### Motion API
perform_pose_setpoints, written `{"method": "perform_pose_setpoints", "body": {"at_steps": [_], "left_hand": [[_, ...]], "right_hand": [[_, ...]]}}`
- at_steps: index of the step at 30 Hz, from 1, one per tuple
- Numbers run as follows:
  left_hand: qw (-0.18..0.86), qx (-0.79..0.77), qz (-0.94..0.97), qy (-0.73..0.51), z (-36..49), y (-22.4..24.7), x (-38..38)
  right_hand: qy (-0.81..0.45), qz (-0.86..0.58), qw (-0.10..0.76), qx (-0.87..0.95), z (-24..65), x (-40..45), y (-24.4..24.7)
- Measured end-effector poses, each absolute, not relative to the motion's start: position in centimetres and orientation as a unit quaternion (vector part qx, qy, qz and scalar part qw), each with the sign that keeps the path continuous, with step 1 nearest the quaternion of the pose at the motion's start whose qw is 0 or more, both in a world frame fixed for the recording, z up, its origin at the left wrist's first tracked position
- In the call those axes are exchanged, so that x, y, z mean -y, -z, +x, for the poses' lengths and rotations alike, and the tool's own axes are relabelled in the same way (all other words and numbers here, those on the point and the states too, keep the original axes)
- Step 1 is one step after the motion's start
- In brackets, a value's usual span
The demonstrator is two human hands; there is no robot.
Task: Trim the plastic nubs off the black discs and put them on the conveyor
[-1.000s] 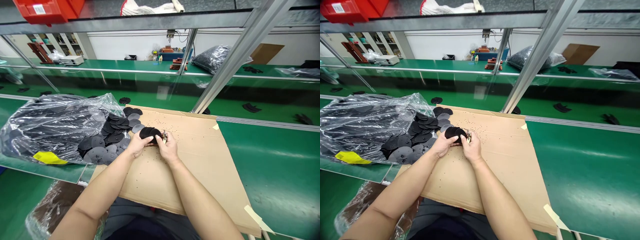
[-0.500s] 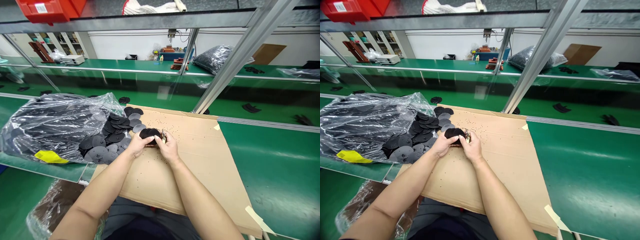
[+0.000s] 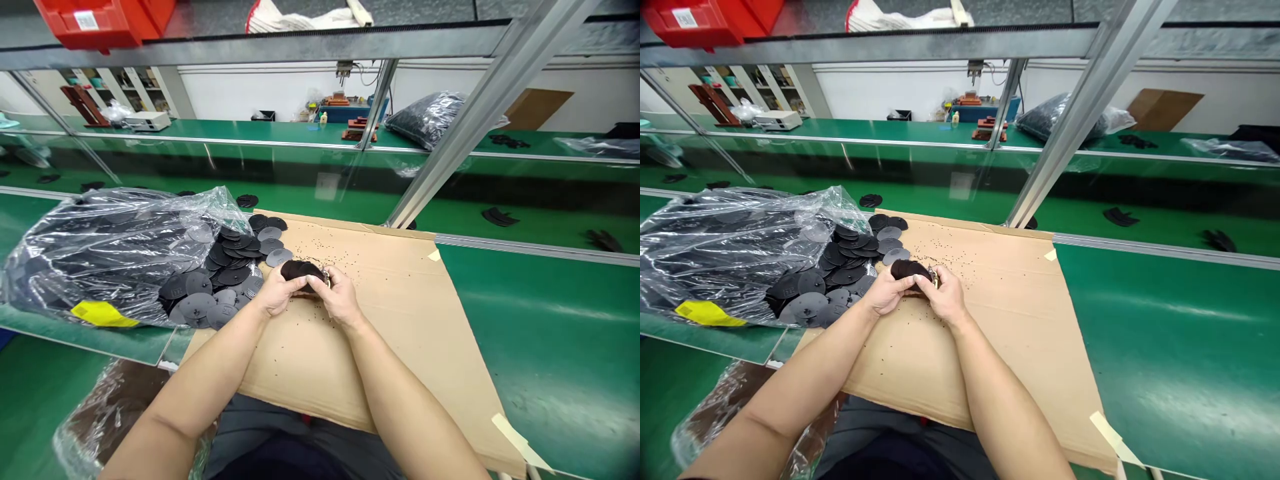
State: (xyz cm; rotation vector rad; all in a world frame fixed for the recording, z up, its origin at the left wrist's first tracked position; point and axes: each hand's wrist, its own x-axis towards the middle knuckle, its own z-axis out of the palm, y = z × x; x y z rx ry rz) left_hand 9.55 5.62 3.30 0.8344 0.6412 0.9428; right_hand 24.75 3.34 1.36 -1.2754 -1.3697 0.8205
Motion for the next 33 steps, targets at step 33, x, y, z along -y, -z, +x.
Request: {"method": "perform_pose_setpoints", "body": {"at_steps": [33], "left_hand": [[0.844, -0.298, 0.282, -0.345, 9.0, -3.1, -6.2]], "right_hand": [[-0.07, -0.416, 0.547, 0.724, 23.8, -2.4, -2.1]]}}
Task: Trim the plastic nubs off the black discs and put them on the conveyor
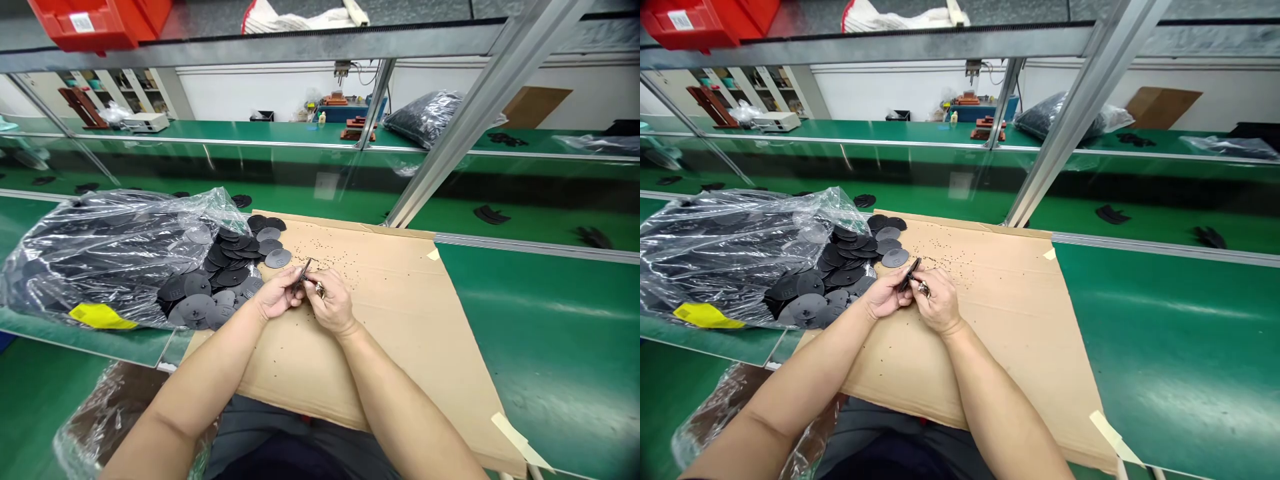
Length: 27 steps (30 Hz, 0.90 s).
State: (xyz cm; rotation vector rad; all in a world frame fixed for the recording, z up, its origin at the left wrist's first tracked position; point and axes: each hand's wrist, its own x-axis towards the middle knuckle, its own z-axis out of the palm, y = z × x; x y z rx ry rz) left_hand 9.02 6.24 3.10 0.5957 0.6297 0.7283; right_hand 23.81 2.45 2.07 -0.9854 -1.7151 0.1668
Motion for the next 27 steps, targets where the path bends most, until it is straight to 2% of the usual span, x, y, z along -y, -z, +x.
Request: {"method": "perform_pose_setpoints", "body": {"at_steps": [8, 14, 18, 22, 27], "left_hand": [[0.842, -0.3, 0.293, -0.34, 8.9, -3.1, -6.0], [0.829, -0.318, 0.297, -0.352, 8.9, -2.8, -6.2], [0.816, -0.329, 0.296, -0.372, 9.2, -2.4, -6.4], [0.76, -0.363, 0.285, -0.457, 9.6, -2.9, -7.1], [0.647, -0.436, 0.314, -0.542, 10.9, -4.1, -10.2]], "right_hand": [[-0.017, -0.402, 0.528, 0.748, 24.0, -2.3, -2.2], [0.047, -0.428, 0.455, 0.78, 24.1, -2.4, -2.6], [0.036, -0.462, 0.44, 0.769, 23.8, -2.3, -2.5], [-0.062, -0.495, 0.519, 0.694, 23.6, -2.4, -1.8], [-0.219, -0.541, 0.678, 0.447, 24.3, -3.5, -1.2]]}}
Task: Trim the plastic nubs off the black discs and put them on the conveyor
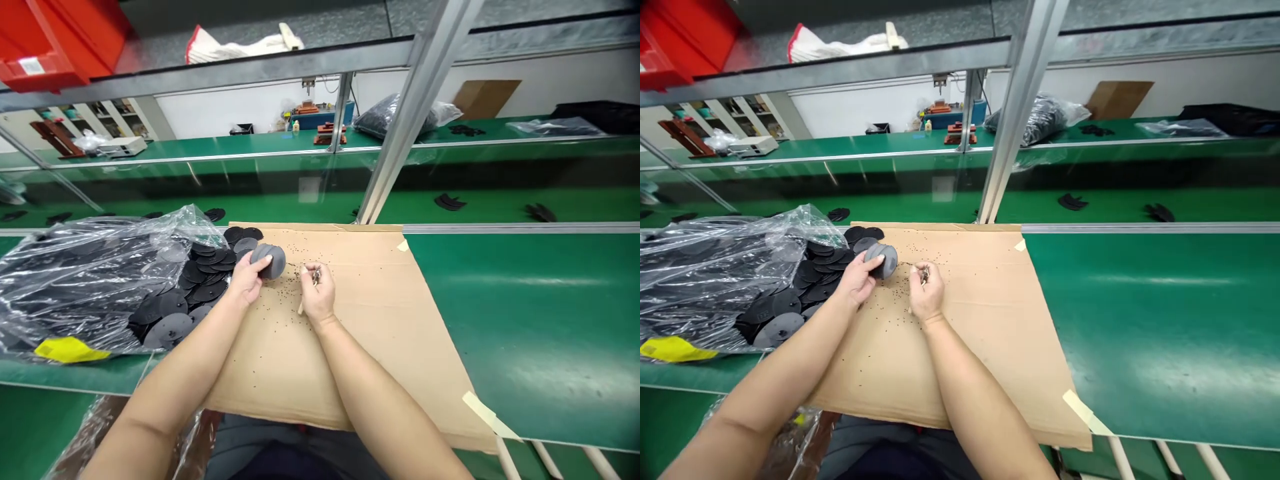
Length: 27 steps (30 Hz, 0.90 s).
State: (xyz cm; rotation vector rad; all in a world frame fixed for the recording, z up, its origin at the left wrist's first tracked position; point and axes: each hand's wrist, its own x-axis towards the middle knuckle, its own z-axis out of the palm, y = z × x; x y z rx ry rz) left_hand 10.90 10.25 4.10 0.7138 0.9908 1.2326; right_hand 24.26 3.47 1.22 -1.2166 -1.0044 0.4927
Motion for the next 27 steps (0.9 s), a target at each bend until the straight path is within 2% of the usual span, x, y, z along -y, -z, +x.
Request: {"method": "perform_pose_setpoints", "body": {"at_steps": [3, 5, 9, 11, 16, 21, 27], "left_hand": [[0.55, -0.481, 0.41, -0.546, 12.1, -4.7, -13.5], [0.439, -0.525, 0.505, -0.526, 12.9, -5.1, -16.2], [0.178, -0.588, 0.675, -0.408, 14.4, -6.5, -21.3], [0.109, -0.598, 0.707, -0.362, 15.6, -7.2, -23.4], [0.094, -0.6, 0.762, -0.224, 21.6, -7.1, -26.3], [0.162, -0.521, 0.815, -0.195, 30.2, -5.5, -27.0], [0.166, -0.491, 0.847, -0.116, 37.9, -4.2, -27.1]], "right_hand": [[-0.251, -0.533, 0.718, 0.371, 24.5, -3.8, -1.3], [-0.255, -0.526, 0.722, 0.37, 24.5, -3.7, -1.4], [-0.241, -0.531, 0.708, 0.398, 24.2, -3.4, -1.6], [-0.233, -0.541, 0.702, 0.399, 24.1, -3.3, -1.6], [-0.234, -0.556, 0.708, 0.368, 24.2, -3.0, -1.7], [-0.243, -0.561, 0.725, 0.318, 24.1, -2.9, -1.8], [-0.272, -0.569, 0.733, 0.255, 24.6, -2.9, -2.1]]}}
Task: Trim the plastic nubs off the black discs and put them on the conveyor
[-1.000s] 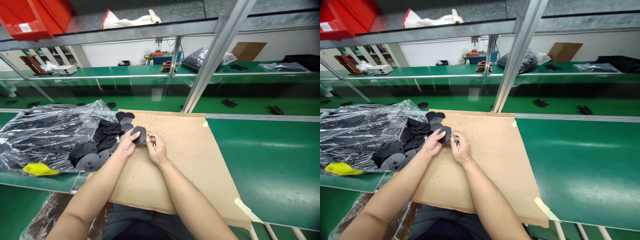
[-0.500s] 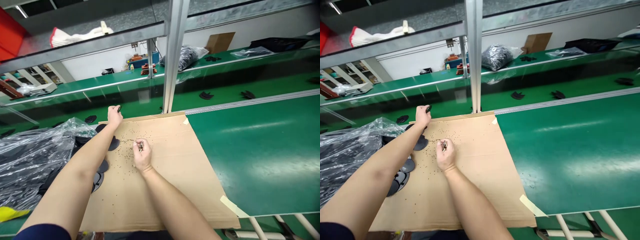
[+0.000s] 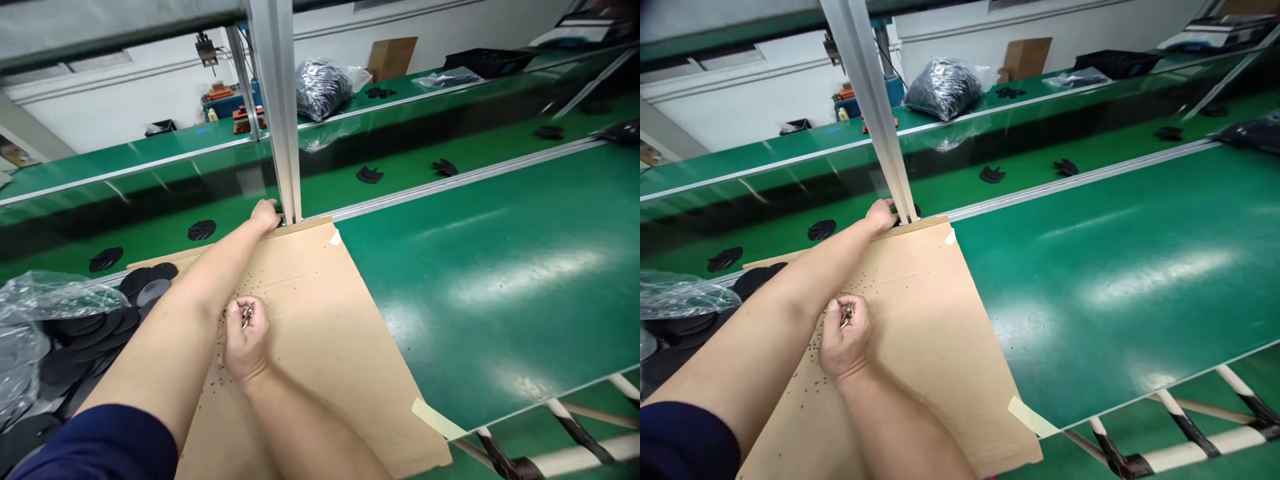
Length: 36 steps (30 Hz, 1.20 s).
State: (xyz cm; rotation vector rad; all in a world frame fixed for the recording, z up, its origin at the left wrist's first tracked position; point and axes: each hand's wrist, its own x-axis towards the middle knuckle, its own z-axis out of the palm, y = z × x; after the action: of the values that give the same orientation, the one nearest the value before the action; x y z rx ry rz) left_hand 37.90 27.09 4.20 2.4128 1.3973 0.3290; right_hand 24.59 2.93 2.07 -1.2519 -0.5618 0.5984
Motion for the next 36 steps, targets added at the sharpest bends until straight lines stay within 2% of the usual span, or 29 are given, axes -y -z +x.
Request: {"method": "perform_pose_setpoints", "body": {"at_steps": [4, 8, 14, 22, 28, 31, 36], "left_hand": [[0.169, -0.491, 0.849, -0.099, 38.7, -4.4, -26.8], [0.159, -0.52, 0.816, -0.198, 35.7, -5.7, -26.0], [0.321, -0.516, 0.709, -0.359, 25.7, -6.4, -20.7], [0.493, -0.454, 0.595, -0.444, 13.3, -5.4, -9.2], [0.51, -0.416, 0.507, -0.557, 11.6, -3.5, -6.3], [0.511, -0.404, 0.491, -0.578, 11.4, -2.8, -6.3], [0.474, -0.376, 0.571, -0.555, 10.8, -2.9, -6.6]], "right_hand": [[-0.278, -0.571, 0.732, 0.247, 24.7, -2.9, -2.3], [-0.276, -0.567, 0.734, 0.252, 24.5, -3.1, -2.2], [-0.276, -0.558, 0.74, 0.254, 24.7, -3.7, -2.0], [-0.159, -0.539, 0.727, 0.394, 25.0, -3.8, -1.8], [-0.203, -0.445, 0.611, 0.622, 23.8, -2.2, -1.9], [-0.222, -0.438, 0.574, 0.655, 23.6, -2.0, -1.3], [-0.222, -0.444, 0.546, 0.675, 23.8, -2.4, -0.7]]}}
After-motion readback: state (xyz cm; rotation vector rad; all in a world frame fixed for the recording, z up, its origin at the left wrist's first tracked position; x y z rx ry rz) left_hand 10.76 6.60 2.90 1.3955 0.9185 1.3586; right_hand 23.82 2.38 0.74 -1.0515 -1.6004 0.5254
